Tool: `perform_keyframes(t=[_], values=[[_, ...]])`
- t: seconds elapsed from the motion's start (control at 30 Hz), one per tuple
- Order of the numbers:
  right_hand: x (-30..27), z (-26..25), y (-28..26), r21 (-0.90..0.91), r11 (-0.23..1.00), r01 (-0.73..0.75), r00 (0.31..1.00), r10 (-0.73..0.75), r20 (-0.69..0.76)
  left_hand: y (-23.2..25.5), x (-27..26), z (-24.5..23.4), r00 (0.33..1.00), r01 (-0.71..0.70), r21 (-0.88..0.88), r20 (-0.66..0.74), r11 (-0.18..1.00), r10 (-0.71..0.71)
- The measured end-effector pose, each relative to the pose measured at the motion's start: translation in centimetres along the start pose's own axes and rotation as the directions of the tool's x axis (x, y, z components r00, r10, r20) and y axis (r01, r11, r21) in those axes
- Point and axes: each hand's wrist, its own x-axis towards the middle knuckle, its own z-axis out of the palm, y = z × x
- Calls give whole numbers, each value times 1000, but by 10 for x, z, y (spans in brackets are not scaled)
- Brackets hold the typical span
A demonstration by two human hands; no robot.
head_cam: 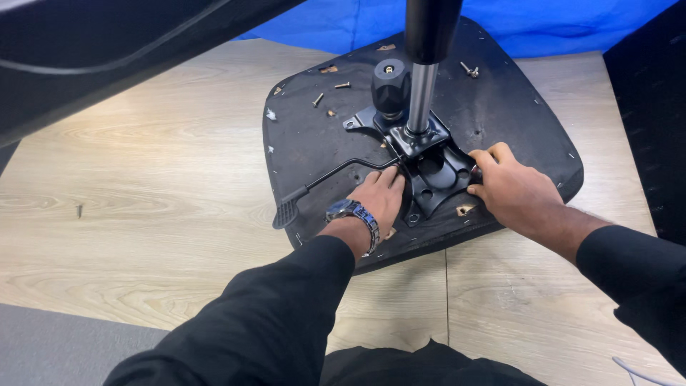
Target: The person assembles an office chair by attaching the seat to the gas lift mechanism. They position the metal mounting plate, align the screw holes, and use a screwdriver to fasten multiple screws into the seat base.
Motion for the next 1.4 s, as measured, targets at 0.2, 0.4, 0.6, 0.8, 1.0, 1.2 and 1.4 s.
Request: perform_keyframes(t=[0.2,0.4,0.6,0.8,1.0,1.2,1.4], values=[[1,-1,0,16,1000,-6,1000,5,24,-2,7,-2,996,47,-38,78,998,-44],[3,0,1,26,999,-20,999,19,43,-6,2,10,993,111,-113,-34,987,-116],[3,2,3,34,999,25,1000,-25,1,0,8,18,967,245,-205,-25,948,-255],[3,2,4,44,999,2,1000,-3,26,3,10,13,991,135,-50,16,990,-135],[4,5,4,26,1000,11,1000,-11,7,-1,10,9,996,84,36,23,996,-85],[3,7,6,27,999,25,1000,-25,-4,-6,10,11,997,70,76,23,995,-72],[4,7,5,2,1000,30,1000,-30,-8,-6,13,12,999,41,96,27,995,-43]])
